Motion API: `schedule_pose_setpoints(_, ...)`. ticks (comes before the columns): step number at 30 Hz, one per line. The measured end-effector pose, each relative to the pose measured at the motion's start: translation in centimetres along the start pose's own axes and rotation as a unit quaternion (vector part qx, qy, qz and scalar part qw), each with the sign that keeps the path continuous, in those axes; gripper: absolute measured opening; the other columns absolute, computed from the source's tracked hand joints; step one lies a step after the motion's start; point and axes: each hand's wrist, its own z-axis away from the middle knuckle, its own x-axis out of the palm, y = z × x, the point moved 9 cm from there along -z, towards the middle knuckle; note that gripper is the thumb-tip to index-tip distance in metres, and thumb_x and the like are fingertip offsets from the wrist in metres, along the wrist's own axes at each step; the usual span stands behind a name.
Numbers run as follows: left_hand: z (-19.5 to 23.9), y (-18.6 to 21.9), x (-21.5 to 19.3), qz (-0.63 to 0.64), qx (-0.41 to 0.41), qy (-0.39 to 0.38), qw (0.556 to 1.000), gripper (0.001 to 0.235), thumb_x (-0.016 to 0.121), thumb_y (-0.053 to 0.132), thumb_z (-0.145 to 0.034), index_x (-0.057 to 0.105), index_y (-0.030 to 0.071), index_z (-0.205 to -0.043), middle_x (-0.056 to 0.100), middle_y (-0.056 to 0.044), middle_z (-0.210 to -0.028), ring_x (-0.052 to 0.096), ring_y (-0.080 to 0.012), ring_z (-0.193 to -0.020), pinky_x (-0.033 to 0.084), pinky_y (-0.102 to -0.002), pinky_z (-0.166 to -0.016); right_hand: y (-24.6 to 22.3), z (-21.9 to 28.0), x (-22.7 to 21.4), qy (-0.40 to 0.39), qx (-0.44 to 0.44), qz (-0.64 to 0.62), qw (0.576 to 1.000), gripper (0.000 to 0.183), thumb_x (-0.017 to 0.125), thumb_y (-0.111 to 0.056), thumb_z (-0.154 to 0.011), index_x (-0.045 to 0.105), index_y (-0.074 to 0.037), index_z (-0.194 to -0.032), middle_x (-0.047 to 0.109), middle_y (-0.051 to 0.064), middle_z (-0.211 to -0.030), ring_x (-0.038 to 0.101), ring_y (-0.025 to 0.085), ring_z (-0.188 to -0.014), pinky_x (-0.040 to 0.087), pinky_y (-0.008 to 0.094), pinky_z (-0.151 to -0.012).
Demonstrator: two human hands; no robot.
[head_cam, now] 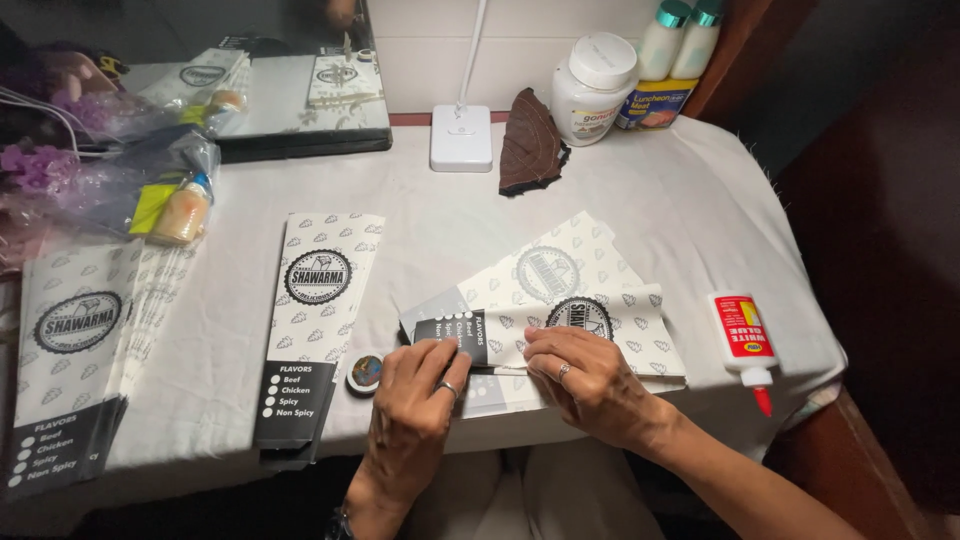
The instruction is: Folding and gluing paper wrappers for food packaging
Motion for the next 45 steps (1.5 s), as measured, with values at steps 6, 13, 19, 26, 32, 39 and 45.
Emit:
schedule_pose_setpoints(6,-0.3,0.7,0.1,0.01,0.035,0.008,0.999,0.009,0.07,-0.013,-0.089,0.068,-0.013,-0.098,0.071,-0.024,-0.103,0.068,-0.0384,-0.094,0.055,-0.048,-0.082,-0.9,-0.4,-1.3,0.005,-0.025,0.005,1.0,0.018,0.052,0.005,-0.099,0.059,0.008,-0.083,0.069,0.02,-0.086,0.075,0.039,-0.093,0.065,0.046,-0.083)
schedule_pose_setpoints(13,-0.2,0.6,0.6,0.006,0.03,-0.028,0.999,0.017,0.07,-0.013,-0.088,0.068,-0.011,-0.105,0.069,-0.022,-0.103,0.067,-0.0369,-0.096,0.057,-0.049,-0.09,-0.5,0.6,-1.2,0.007,-0.026,-0.005,1.0,0.014,0.055,0.004,-0.099,0.062,0.009,-0.088,0.07,0.02,-0.091,0.076,0.04,-0.098,0.066,0.048,-0.083)
schedule_pose_setpoints(19,-1.0,0.9,0.9,-0.006,0.054,-0.068,0.996,0.017,0.07,-0.009,-0.088,0.069,-0.007,-0.105,0.069,-0.018,-0.101,0.064,-0.0301,-0.085,0.055,-0.043,-0.082,-1.2,1.0,-1.2,0.003,-0.051,0.028,0.998,0.02,0.05,0.005,-0.1,0.065,0.013,-0.09,0.072,0.025,-0.094,0.075,0.043,-0.097,0.066,0.049,-0.084)
schedule_pose_setpoints(26,-1.0,1.0,1.5,-0.03,0.076,-0.087,0.993,0.015,0.064,-0.015,-0.089,0.068,-0.005,-0.099,0.06,-0.011,-0.08,0.051,-0.0252,-0.066,0.046,-0.038,-0.062,0.6,3.9,-3.1,-0.036,0.015,0.054,0.998,0.01,0.058,0.0,-0.098,0.067,0.002,-0.097,0.076,0.02,-0.104,0.075,0.039,-0.103,0.064,0.048,-0.083)
schedule_pose_setpoints(32,-0.9,1.3,1.8,-0.029,0.1,-0.097,0.99,0.009,0.063,-0.011,-0.091,0.066,-0.005,-0.097,0.057,-0.011,-0.077,0.05,-0.0263,-0.066,0.045,-0.039,-0.061,2.2,7.7,-6.5,-0.062,0.057,0.112,0.99,0.014,0.069,0.007,-0.087,0.069,0.0,-0.1,0.075,0.017,-0.107,0.075,0.036,-0.103,0.063,0.045,-0.089)
schedule_pose_setpoints(39,-1.1,1.2,2.0,-0.02,0.115,-0.138,0.983,0.013,0.065,-0.01,-0.09,0.064,-0.005,-0.102,0.057,-0.01,-0.081,0.051,-0.0249,-0.068,0.048,-0.039,-0.065,1.9,8.3,-7.0,-0.116,0.04,0.14,0.983,0.01,0.065,0.006,-0.092,0.067,0.008,-0.102,0.071,0.026,-0.109,0.074,0.04,-0.1,0.063,0.047,-0.091)
schedule_pose_setpoints(45,-0.3,0.6,3.7,-0.082,0.133,-0.166,0.974,0.037,0.065,-0.014,-0.08,0.066,0.004,-0.112,0.056,-0.006,-0.077,0.054,-0.0214,-0.062,0.049,-0.038,-0.057,0.8,5.7,-6.7,-0.141,-0.009,0.166,0.976,0.03,0.051,0.023,-0.086,0.045,-0.003,-0.072,0.047,0.009,-0.073,0.043,0.022,-0.06,0.039,0.038,-0.052)
